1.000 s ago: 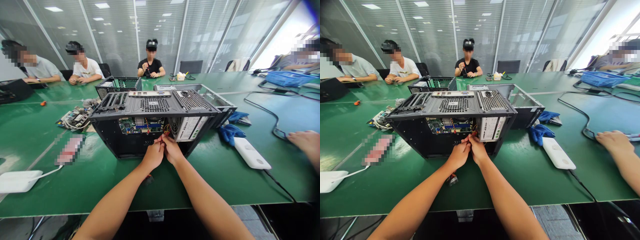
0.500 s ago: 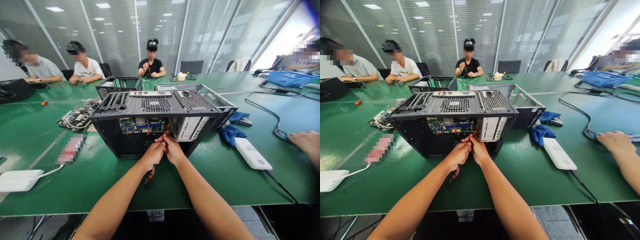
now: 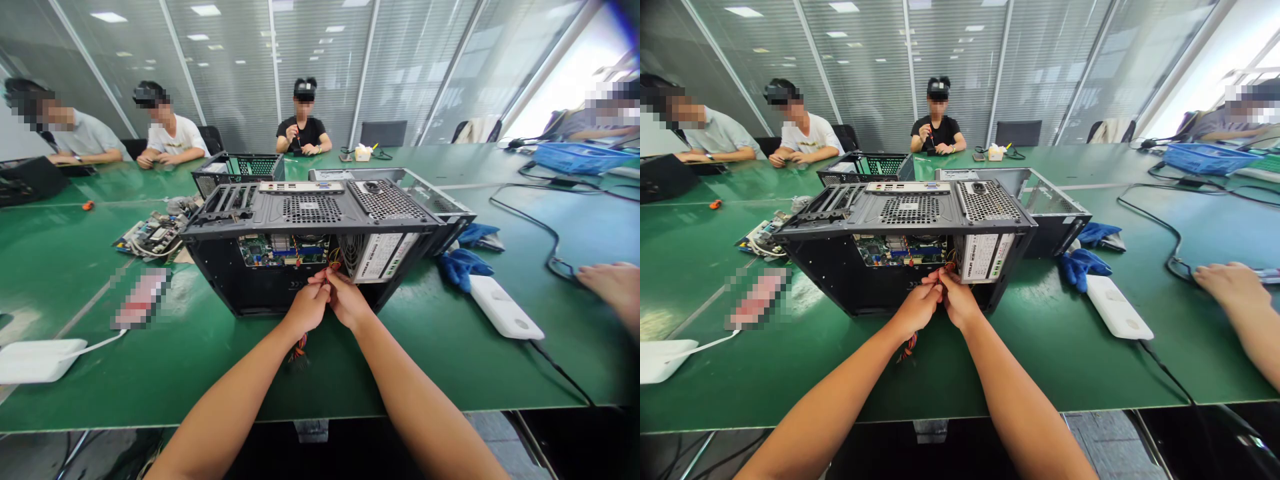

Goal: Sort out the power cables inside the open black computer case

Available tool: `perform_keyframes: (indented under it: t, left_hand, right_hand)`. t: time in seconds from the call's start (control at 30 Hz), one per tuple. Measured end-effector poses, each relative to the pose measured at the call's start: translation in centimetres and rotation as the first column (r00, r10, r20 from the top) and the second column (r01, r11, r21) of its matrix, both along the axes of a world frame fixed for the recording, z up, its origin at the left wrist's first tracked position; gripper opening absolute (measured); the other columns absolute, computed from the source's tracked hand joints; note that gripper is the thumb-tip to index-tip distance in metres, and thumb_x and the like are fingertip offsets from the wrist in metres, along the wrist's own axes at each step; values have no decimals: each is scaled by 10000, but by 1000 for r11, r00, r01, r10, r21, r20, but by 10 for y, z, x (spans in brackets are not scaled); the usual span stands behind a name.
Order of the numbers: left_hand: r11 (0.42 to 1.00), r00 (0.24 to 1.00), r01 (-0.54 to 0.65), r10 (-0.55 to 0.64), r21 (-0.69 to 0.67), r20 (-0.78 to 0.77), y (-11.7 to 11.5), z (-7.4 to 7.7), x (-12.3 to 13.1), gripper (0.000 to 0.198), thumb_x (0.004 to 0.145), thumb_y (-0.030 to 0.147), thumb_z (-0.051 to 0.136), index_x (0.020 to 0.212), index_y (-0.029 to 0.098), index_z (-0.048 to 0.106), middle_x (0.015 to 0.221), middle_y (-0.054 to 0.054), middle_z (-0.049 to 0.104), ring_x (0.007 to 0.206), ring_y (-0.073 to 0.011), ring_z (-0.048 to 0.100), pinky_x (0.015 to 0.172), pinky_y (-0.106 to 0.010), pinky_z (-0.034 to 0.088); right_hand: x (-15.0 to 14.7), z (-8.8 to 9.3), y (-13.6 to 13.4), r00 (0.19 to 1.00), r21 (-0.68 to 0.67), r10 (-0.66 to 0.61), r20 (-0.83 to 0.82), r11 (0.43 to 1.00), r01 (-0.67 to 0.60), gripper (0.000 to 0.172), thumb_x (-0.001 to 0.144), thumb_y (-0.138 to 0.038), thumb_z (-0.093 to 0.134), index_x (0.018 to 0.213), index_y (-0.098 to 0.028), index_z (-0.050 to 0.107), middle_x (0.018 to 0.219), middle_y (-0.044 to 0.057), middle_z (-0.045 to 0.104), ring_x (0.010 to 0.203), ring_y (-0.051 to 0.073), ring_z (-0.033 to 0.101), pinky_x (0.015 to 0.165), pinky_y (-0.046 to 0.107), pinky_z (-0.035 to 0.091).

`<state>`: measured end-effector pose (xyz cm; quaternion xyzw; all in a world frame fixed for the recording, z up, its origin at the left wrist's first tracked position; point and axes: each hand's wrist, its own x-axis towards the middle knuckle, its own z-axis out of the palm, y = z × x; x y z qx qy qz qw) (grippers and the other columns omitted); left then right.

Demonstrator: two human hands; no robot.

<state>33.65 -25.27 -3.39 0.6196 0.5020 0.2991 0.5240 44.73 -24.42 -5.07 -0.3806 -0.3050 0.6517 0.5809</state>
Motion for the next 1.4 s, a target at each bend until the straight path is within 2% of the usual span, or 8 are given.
perform_keyframes:
  t: [0.1, 0.37, 0.6, 0.77, 0.93, 1.03, 1.2, 1.4]
  left_hand:
    - [944, 953, 66, 36, 323, -300, 1, -3, 0, 251, 936, 248, 404, 785, 167, 587, 763, -53, 648, 748, -194, 632, 704, -276, 440]
    - [922, 909, 97, 70, 374, -410, 3, -9, 2, 244, 932, 244, 394, 837, 156, 601, 830, -103, 667, 782, -233, 654, 723, -306, 458]
    - [965, 977, 43, 13, -259, 211, -2, 2, 1, 328, 953, 402, 346, 705, 202, 424, 418, 90, 298, 299, -67, 228, 359, -198, 175]
    - [924, 917, 126, 30, -360, 397, -5, 7, -2, 322, 941, 422, 361, 727, 195, 438, 394, 101, 295, 284, -51, 168, 343, -184, 116]
    - [999, 999, 34, -34, -3, 18, 0, -4, -1, 322, 944, 351, 371, 705, 173, 494, 463, 50, 424, 365, -85, 382, 436, -208, 308]
    - [952, 957, 81, 8, 294, -289, 2, -9, -1, 277, 929, 254, 393, 737, 157, 567, 666, -42, 610, 628, -166, 603, 633, -264, 433]
    - [914, 907, 109, 69, 391, -415, 2, -10, 0, 234, 927, 230, 398, 837, 155, 600, 819, -92, 666, 780, -223, 654, 737, -304, 459]
    - [990, 996, 48, -37, -134, 80, -1, -2, 1, 336, 960, 382, 319, 720, 193, 459, 437, 79, 333, 325, -85, 295, 401, -208, 275]
  right_hand:
    - [-1, -3, 1, 1000, 15, -13, -4, 1000, 13, 376, 613, -540, 794, 719, -211, 647, 759, 41, 728, 857, 235, 681, 691, 326, 488]
    - [-3, -7, 4, 998, 14, -65, 19, 998, 64, 358, 620, -520, 797, 668, -209, 627, 726, 41, 707, 813, 224, 676, 694, 327, 499]
    - [-1, -3, 2, 999, -3, -35, 26, 999, 35, 357, 649, -526, 766, 688, -194, 642, 774, 40, 739, 470, 92, 499, 466, 248, 358]
    - [-1, -1, 1, 999, 32, -34, 18, 999, 34, 353, 648, -520, 769, 681, -189, 649, 779, 45, 747, 420, 61, 403, 470, 251, 354]
    - [-3, -3, 2, 997, -16, -62, 38, 998, 63, 398, 596, -558, 788, 657, -196, 633, 706, 33, 724, 512, 105, 530, 455, 229, 328]
    - [-5, -4, 3, 996, -21, -77, 39, 997, 78, 409, 578, -562, 799, 650, -203, 616, 682, 26, 706, 667, 167, 633, 519, 242, 399]
    - [-6, -5, 3, 995, 12, -88, 36, 996, 87, 398, 591, -553, 794, 636, -203, 609, 681, 26, 696, 751, 196, 657, 604, 271, 449]
    - [-4, -5, 3, 996, -10, -74, 56, 997, 75, 366, 652, -528, 746, 652, -190, 605, 717, 36, 719, 455, 90, 479, 452, 245, 312]
